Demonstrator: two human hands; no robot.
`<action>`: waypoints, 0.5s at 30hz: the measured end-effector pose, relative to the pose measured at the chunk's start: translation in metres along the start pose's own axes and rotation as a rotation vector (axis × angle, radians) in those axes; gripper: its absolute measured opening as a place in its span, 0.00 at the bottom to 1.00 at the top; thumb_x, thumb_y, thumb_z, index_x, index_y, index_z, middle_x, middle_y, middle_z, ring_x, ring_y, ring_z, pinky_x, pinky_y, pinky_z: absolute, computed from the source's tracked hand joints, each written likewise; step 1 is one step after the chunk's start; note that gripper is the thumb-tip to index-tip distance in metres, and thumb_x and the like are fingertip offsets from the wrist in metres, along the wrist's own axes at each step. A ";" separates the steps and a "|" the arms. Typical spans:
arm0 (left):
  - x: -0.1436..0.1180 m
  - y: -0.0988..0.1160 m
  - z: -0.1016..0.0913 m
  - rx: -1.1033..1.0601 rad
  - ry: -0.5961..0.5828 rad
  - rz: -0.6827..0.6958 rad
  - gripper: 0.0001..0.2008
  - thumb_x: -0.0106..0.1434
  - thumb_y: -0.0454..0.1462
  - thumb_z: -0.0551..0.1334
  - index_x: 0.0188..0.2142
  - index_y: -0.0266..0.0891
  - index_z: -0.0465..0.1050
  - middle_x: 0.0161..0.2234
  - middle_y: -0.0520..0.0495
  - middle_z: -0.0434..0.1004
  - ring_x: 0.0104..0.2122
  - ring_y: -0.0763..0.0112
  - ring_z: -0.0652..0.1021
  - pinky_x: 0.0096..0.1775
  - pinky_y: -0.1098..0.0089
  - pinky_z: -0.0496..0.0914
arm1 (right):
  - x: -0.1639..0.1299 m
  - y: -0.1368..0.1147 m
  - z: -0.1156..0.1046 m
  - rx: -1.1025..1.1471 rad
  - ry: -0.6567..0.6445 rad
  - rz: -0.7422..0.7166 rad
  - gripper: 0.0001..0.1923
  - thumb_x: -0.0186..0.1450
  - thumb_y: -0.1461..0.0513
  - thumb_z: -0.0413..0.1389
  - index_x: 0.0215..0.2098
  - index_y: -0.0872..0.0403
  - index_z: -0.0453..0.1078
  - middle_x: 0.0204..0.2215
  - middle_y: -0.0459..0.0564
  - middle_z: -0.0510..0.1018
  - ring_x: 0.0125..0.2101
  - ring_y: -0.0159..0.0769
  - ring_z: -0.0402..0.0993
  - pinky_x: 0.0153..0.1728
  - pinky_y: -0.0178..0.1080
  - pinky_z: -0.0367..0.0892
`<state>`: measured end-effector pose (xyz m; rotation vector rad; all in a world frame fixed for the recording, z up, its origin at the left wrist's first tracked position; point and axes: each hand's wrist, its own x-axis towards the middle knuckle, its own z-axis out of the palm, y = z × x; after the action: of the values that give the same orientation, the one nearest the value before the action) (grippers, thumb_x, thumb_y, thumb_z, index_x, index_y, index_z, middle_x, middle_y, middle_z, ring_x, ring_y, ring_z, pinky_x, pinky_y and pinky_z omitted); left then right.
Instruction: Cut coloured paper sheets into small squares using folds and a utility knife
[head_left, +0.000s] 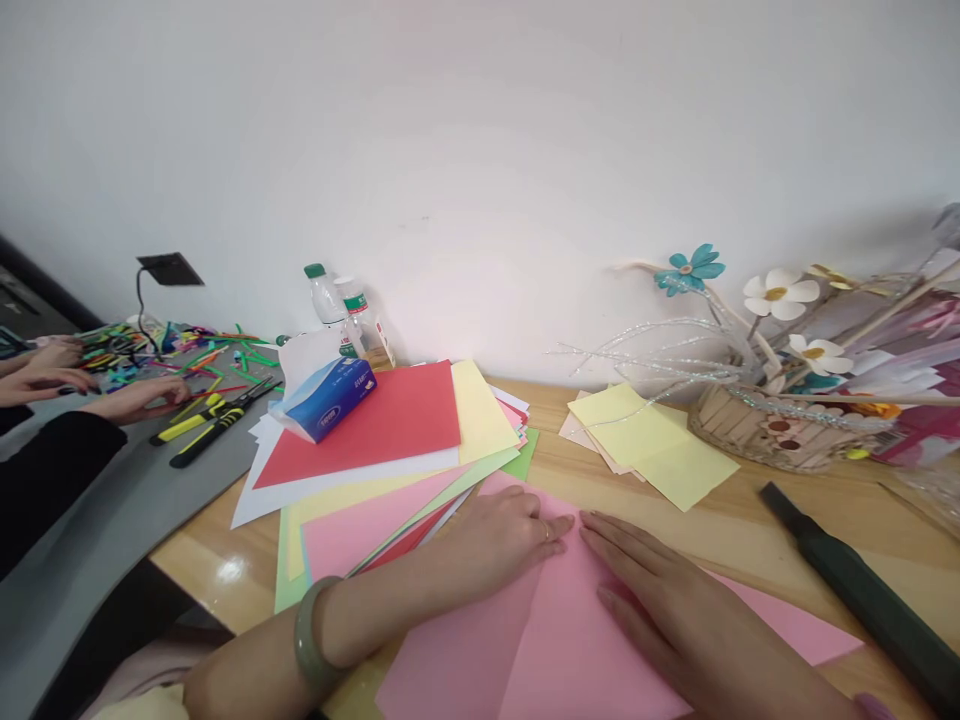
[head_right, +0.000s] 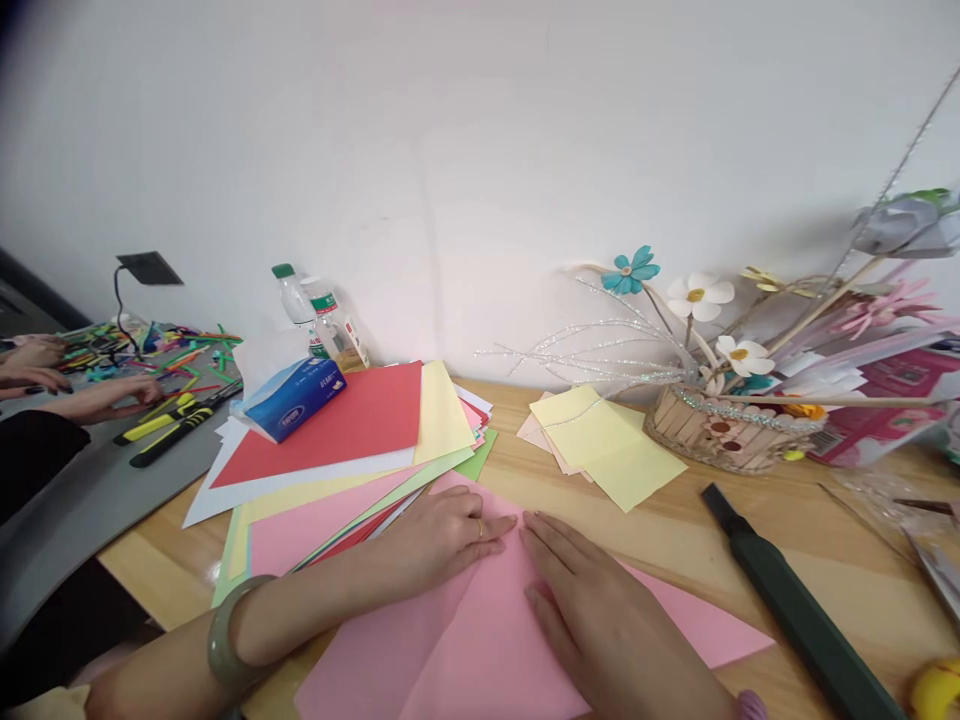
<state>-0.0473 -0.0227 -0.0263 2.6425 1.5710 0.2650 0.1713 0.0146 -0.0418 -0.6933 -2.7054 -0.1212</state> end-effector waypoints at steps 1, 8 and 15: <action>0.000 0.000 0.000 -0.016 0.005 0.000 0.15 0.71 0.42 0.48 0.52 0.45 0.67 0.32 0.51 0.71 0.37 0.69 0.72 0.37 0.71 0.64 | 0.000 0.000 0.000 -0.016 -0.001 -0.006 0.22 0.65 0.62 0.44 0.53 0.62 0.67 0.52 0.58 0.70 0.49 0.42 0.69 0.46 0.44 0.69; 0.002 0.000 -0.005 -0.080 0.005 -0.034 0.15 0.70 0.43 0.51 0.49 0.42 0.69 0.35 0.49 0.74 0.39 0.68 0.73 0.43 0.69 0.65 | -0.001 -0.002 -0.003 -0.121 0.014 -0.057 0.22 0.65 0.62 0.43 0.52 0.64 0.67 0.51 0.59 0.70 0.48 0.42 0.70 0.44 0.43 0.70; 0.004 0.002 -0.010 -0.086 -0.029 -0.049 0.16 0.70 0.44 0.50 0.49 0.41 0.70 0.35 0.48 0.75 0.39 0.66 0.74 0.44 0.68 0.65 | -0.003 -0.003 -0.001 -0.062 -0.055 0.003 0.23 0.66 0.59 0.43 0.55 0.62 0.64 0.53 0.57 0.68 0.51 0.41 0.67 0.47 0.43 0.68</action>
<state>-0.0449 -0.0204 -0.0159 2.5280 1.5764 0.2837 0.1731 0.0106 -0.0422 -0.7284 -2.7637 -0.1885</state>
